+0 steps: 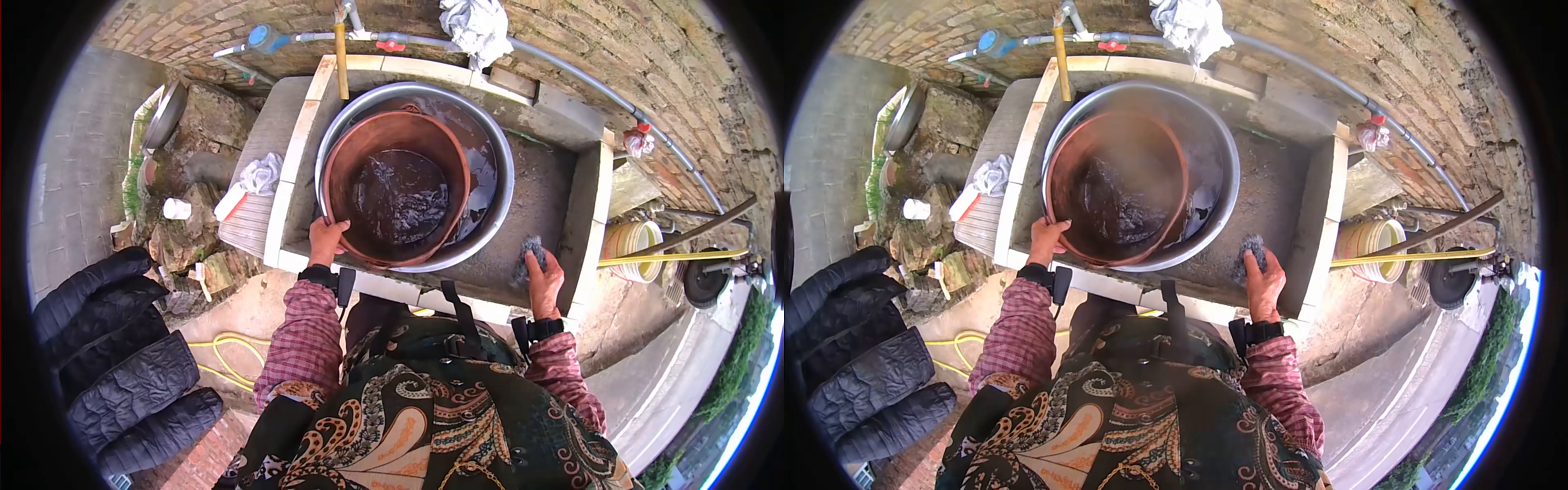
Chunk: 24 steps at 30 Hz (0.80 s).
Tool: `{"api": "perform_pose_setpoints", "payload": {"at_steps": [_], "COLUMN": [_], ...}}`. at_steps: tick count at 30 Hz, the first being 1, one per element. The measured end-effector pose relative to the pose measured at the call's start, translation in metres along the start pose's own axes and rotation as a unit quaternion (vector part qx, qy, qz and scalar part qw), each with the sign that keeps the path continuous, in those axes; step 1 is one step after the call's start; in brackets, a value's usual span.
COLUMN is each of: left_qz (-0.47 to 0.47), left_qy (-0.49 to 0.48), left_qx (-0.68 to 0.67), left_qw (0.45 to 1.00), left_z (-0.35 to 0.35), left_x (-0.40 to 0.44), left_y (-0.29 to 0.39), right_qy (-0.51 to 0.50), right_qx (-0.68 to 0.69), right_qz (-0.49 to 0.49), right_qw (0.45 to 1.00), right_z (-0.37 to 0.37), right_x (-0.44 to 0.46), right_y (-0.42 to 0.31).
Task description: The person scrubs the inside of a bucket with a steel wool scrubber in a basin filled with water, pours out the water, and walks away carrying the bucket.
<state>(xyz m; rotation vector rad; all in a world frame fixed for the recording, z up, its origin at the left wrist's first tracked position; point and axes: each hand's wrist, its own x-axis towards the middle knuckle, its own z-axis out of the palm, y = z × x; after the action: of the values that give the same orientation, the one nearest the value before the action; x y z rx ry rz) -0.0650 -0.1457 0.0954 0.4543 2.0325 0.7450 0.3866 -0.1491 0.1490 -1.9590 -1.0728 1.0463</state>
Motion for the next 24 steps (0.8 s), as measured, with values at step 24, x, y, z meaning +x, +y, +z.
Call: {"api": "perform_pose_setpoints", "payload": {"at_steps": [24], "left_qz": [0.343], "left_qy": [0.011], "left_qx": [0.372], "left_qw": [0.862], "left_z": [0.161], "left_x": [-0.064], "left_y": [0.156], "right_qy": [0.029], "right_qx": [-0.05], "right_qz": [0.079], "right_qw": [0.995], "right_z": [-0.032], "right_x": [-0.02], "right_y": [0.033]}}
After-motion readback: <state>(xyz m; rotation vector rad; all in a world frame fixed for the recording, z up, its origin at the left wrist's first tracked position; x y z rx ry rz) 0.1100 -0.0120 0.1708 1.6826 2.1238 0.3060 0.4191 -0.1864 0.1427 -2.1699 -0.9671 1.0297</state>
